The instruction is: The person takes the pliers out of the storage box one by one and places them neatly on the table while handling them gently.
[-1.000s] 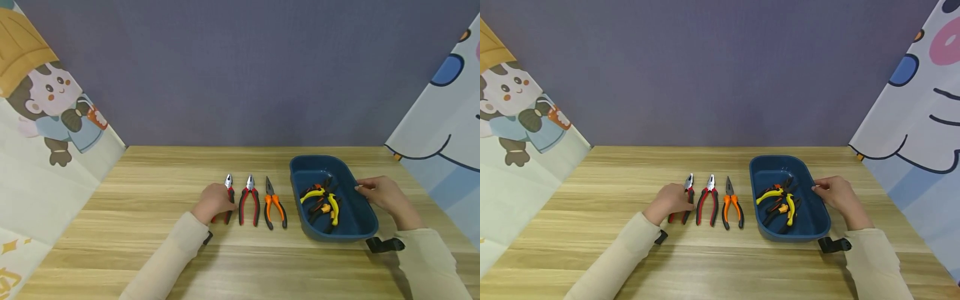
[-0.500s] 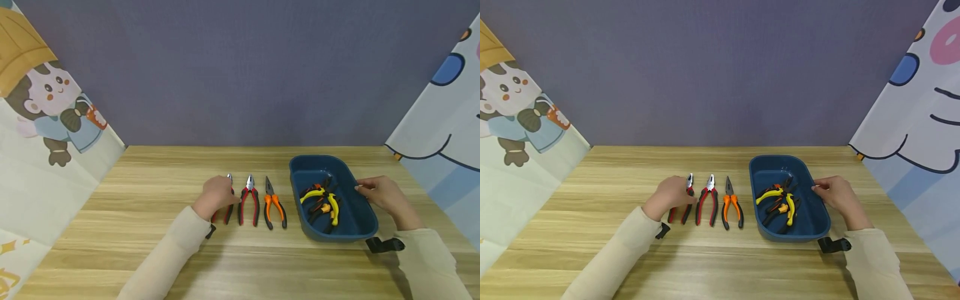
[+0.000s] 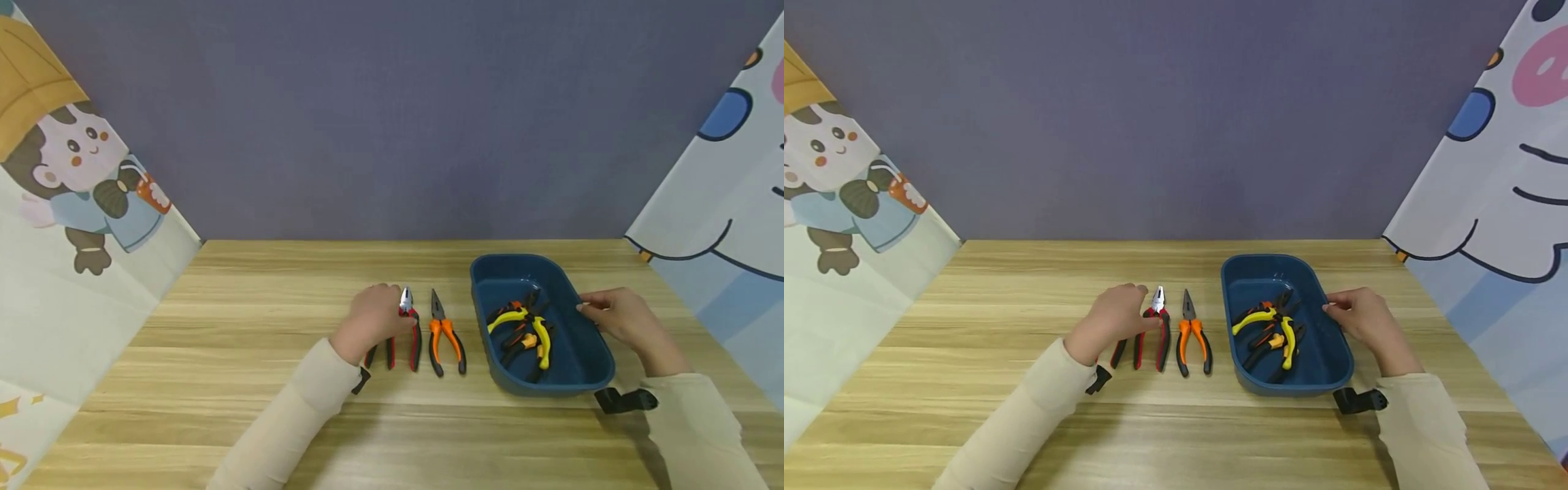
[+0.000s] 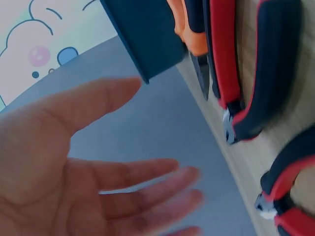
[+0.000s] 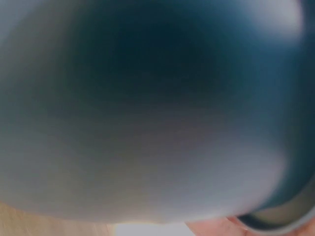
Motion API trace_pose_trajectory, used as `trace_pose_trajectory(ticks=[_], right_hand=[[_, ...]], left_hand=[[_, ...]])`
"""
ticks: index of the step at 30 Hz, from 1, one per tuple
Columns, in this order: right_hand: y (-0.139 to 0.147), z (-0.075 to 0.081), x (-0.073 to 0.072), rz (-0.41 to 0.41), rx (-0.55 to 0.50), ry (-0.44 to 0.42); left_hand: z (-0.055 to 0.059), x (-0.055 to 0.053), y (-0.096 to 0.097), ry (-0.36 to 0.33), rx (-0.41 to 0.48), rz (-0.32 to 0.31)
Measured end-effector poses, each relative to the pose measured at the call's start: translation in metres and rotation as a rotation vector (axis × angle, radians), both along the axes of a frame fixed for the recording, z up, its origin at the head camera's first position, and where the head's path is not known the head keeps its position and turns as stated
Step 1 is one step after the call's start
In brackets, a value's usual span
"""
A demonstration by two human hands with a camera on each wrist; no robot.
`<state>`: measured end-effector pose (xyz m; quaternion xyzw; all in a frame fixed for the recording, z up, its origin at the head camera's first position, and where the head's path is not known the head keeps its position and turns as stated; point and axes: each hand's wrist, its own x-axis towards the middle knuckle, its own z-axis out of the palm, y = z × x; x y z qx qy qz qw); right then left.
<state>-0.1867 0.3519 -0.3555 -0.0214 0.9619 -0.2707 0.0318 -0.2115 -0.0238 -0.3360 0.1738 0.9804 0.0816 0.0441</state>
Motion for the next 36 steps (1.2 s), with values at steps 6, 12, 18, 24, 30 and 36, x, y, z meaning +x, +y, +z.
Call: trace_pose_trajectory(ticks=[6, 12, 18, 24, 30, 36], right_hand=[[-0.001, 0.0, 0.0, -0.006, 0.001, 0.0], [0.0, 0.0, 0.0, -0.007, -0.004, -0.01], [0.001, 0.0, -0.002, -0.006, -0.006, -0.006], [0.002, 0.0, 0.0, 0.003, -0.003, 0.018], [-0.001, -0.001, 0.001, 0.0, -0.02, 0.008], [0.0, -0.001, 0.0, -0.003, -0.016, 0.017]], left_hand=[[0.0, 0.004, 0.01, 0.073, 0.064, -0.056], [0.002, 0.009, 0.025, 0.059, 0.074, -0.117], [0.006, 0.012, 0.044, 0.054, 0.038, -0.155], [0.01, 0.018, 0.067, 0.042, 0.084, -0.182], [0.013, 0.025, 0.089, 0.046, 0.038, -0.234], [0.016, 0.028, 0.111, 0.095, -0.058, -0.276]])
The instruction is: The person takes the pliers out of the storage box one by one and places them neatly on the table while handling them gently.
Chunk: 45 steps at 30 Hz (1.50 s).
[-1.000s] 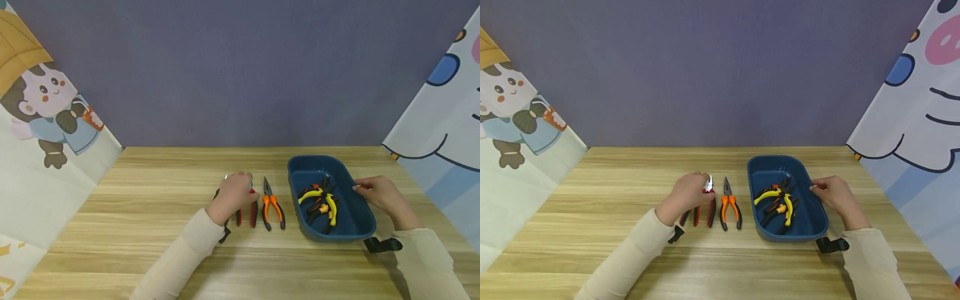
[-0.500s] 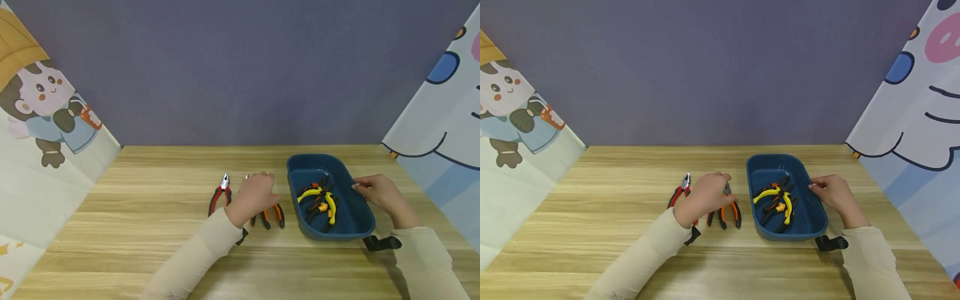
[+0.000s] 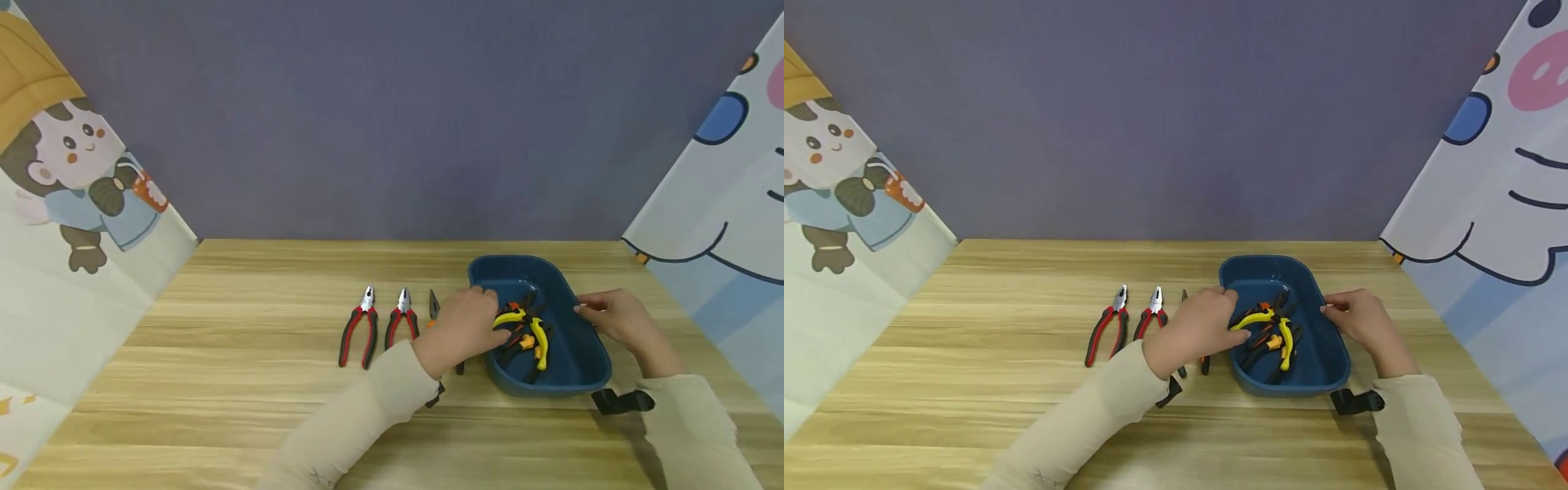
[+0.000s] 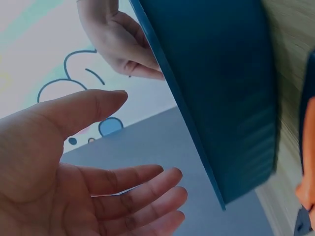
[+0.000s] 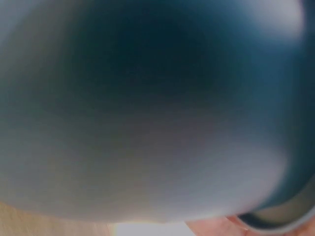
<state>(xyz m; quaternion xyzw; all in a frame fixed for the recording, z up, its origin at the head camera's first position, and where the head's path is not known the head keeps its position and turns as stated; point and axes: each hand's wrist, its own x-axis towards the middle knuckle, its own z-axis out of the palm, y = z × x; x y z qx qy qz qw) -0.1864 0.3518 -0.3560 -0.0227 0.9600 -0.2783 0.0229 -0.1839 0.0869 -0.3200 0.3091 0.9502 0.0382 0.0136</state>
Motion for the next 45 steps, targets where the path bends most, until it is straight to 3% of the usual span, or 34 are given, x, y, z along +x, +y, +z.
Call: trace_pose_trajectory(ticks=[8, 13, 17, 29, 38, 45], right_hand=[[0.003, 0.001, 0.002, -0.004, 0.005, 0.011], [0.004, 0.0, 0.002, -0.012, -0.003, -0.007], [0.005, 0.0, 0.002, -0.005, 0.001, -0.004], [0.003, 0.001, 0.002, -0.024, -0.027, -0.034], [-0.001, 0.001, 0.002, -0.017, -0.033, -0.028], [0.0, 0.001, 0.0, -0.012, -0.025, -0.015]], left_hand=[[-0.004, 0.002, 0.028, 0.008, -0.008, 0.032], [-0.009, 0.003, 0.04, 0.024, -0.07, 0.042], [-0.013, 0.002, 0.051, -0.009, -0.08, 0.052], [-0.03, -0.002, 0.08, -0.119, -0.195, 0.182], [-0.04, -0.002, 0.092, -0.155, -0.294, 0.254], [-0.043, -0.003, 0.094, -0.186, -0.318, 0.281]])
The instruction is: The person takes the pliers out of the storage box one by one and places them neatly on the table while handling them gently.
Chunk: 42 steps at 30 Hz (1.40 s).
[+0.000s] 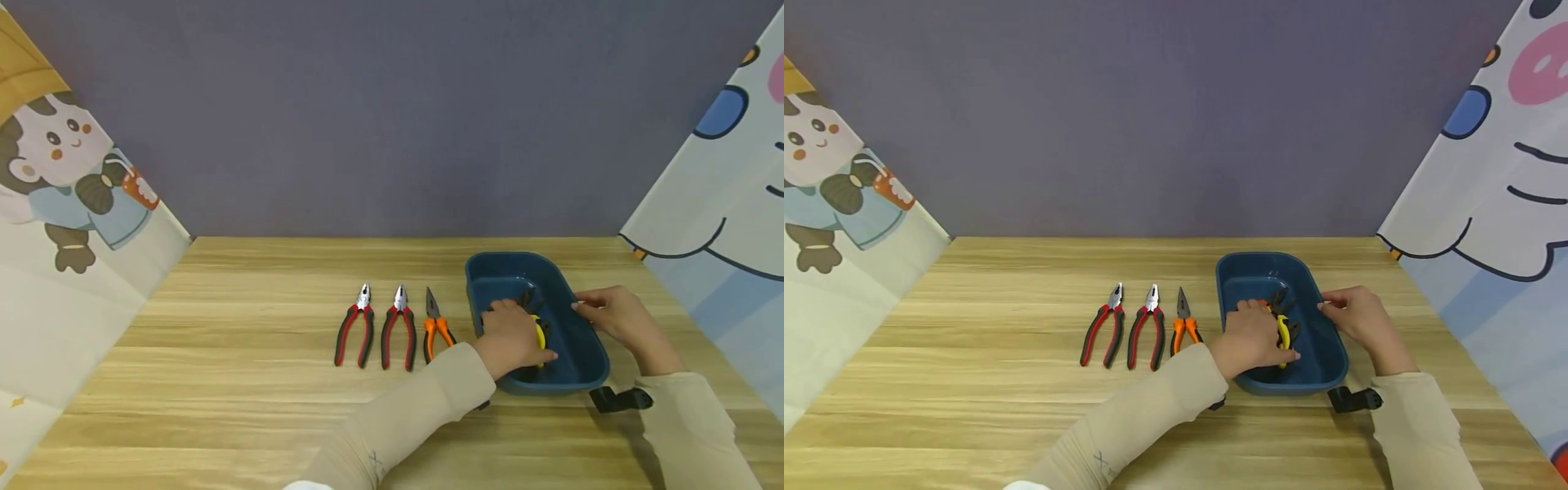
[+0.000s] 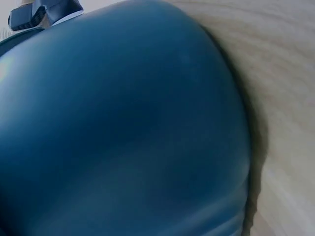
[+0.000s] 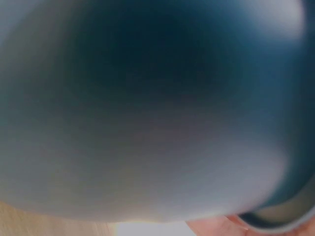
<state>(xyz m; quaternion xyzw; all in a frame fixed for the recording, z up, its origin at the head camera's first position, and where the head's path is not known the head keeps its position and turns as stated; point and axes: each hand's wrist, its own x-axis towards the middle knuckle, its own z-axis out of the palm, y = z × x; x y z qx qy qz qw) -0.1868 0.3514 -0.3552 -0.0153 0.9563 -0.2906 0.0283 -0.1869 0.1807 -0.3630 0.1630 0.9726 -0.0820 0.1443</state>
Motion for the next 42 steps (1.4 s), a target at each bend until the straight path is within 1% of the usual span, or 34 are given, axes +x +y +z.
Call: trace_pose_trajectory(ticks=[8, 14, 17, 20, 22, 23, 28, 30, 36, 38, 42], right_hand=[[0.0, 0.001, 0.0, 0.004, 0.004, 0.001], [0.001, 0.001, 0.0, 0.0, -0.011, -0.006], [0.001, 0.001, 0.0, -0.001, -0.017, -0.009], [0.0, 0.001, 0.0, -0.001, -0.02, -0.005], [0.001, 0.0, -0.001, 0.001, -0.02, 0.001], [0.001, 0.0, 0.0, -0.011, -0.019, 0.005], [0.001, 0.0, 0.0, -0.013, -0.018, 0.014], [0.0, 0.001, 0.0, -0.001, -0.021, 0.008], [-0.001, 0.002, 0.001, -0.004, -0.033, 0.0], [-0.001, 0.002, 0.001, -0.001, -0.035, 0.004], [-0.002, 0.001, 0.0, 0.006, -0.029, 0.017]], left_hand=[[-0.001, 0.002, 0.003, 0.039, -0.045, -0.022], [0.001, 0.003, 0.008, 0.039, -0.159, -0.017], [0.001, 0.001, 0.012, 0.029, -0.213, -0.029], [0.003, -0.001, 0.014, 0.013, -0.246, -0.037], [0.003, -0.002, 0.016, 0.002, -0.25, -0.029], [0.003, -0.003, 0.016, -0.002, -0.252, -0.024], [0.004, -0.004, 0.017, -0.006, -0.249, -0.005], [0.003, -0.004, 0.017, -0.003, -0.251, -0.005], [0.002, -0.008, 0.017, -0.006, -0.267, -0.017], [0.001, -0.009, 0.016, -0.01, -0.261, -0.026], [-0.001, -0.012, 0.012, -0.007, -0.21, -0.039]])
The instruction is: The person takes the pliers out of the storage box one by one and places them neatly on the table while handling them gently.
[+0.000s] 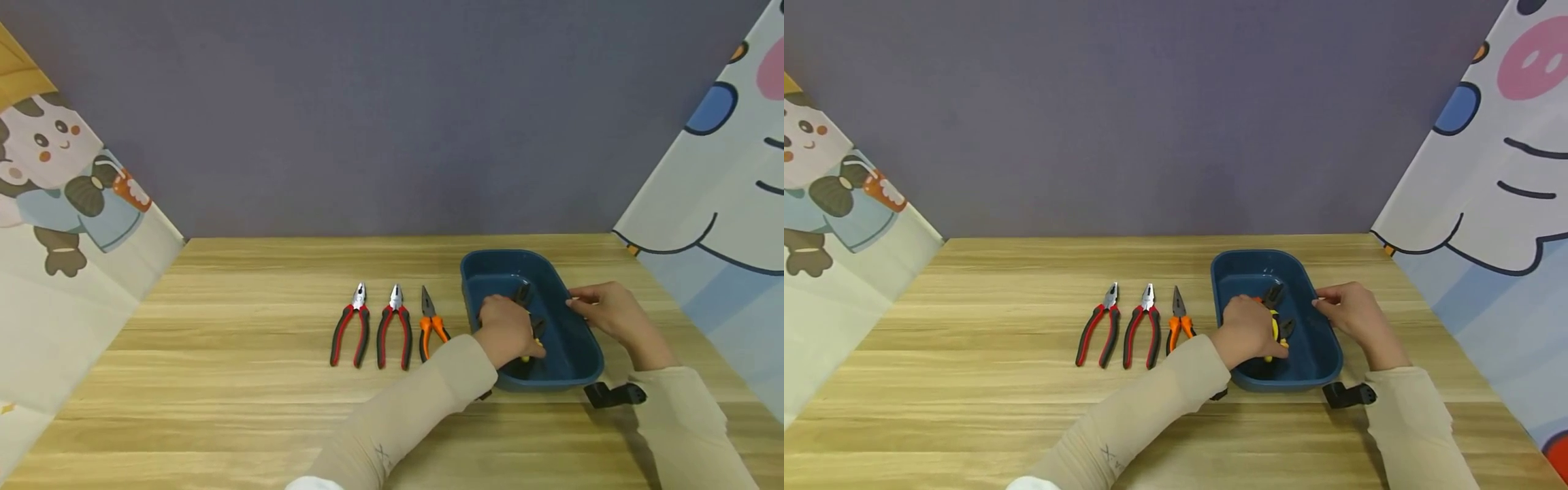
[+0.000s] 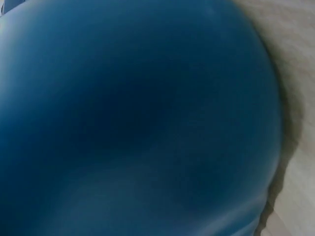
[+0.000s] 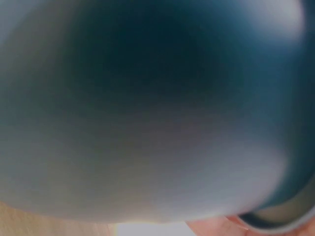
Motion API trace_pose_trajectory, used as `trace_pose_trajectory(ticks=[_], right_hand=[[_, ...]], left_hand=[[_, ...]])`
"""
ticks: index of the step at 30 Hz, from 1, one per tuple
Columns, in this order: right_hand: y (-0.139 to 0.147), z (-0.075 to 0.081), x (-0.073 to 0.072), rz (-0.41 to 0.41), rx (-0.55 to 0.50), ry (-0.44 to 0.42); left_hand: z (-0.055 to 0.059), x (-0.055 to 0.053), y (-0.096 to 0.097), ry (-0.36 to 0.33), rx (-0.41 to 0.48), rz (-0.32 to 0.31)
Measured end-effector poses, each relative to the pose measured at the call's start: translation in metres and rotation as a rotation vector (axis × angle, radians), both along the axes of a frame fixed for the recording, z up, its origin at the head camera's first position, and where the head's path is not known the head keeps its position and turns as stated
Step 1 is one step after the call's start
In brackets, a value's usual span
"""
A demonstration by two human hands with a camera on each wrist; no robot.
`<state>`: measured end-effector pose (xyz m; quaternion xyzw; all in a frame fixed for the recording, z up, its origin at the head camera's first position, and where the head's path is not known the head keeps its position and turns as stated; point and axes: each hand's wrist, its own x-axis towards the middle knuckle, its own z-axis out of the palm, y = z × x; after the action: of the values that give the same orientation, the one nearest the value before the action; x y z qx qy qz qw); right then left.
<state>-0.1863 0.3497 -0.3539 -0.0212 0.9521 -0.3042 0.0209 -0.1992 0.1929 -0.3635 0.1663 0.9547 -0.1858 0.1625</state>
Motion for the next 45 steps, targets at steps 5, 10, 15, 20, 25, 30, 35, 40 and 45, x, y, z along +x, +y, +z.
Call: trace_pose_trajectory(ticks=[5, 10, 15, 20, 25, 30, 35, 40, 45], right_hand=[[-0.001, -0.001, 0.0, 0.002, 0.003, 0.008], [-0.001, -0.002, 0.001, 0.003, 0.016, 0.006], [0.0, -0.002, 0.0, 0.002, 0.008, -0.001], [-0.001, -0.001, 0.0, 0.005, 0.0, -0.005], [0.0, -0.002, 0.0, -0.002, -0.006, -0.005], [0.001, -0.002, 0.0, -0.009, -0.008, -0.002], [0.001, -0.002, 0.001, -0.007, -0.002, -0.01], [0.001, -0.002, 0.002, -0.006, 0.006, -0.011], [0.0, -0.001, 0.001, -0.004, 0.006, 0.005]], left_hand=[[0.0, -0.002, -0.005, -0.003, 0.05, -0.012], [0.002, -0.001, -0.008, -0.008, 0.086, -0.01], [0.004, 0.0, -0.01, 0.003, 0.147, -0.013], [0.006, 0.002, -0.011, 0.019, 0.199, -0.01], [0.011, 0.004, -0.015, 0.028, 0.255, -0.03], [0.019, 0.005, -0.019, 0.038, 0.302, -0.05], [0.026, 0.007, -0.021, 0.03, 0.303, -0.043], [0.035, 0.011, -0.027, 0.043, 0.329, -0.059], [0.043, 0.015, -0.042, 0.05, 0.39, -0.09]])
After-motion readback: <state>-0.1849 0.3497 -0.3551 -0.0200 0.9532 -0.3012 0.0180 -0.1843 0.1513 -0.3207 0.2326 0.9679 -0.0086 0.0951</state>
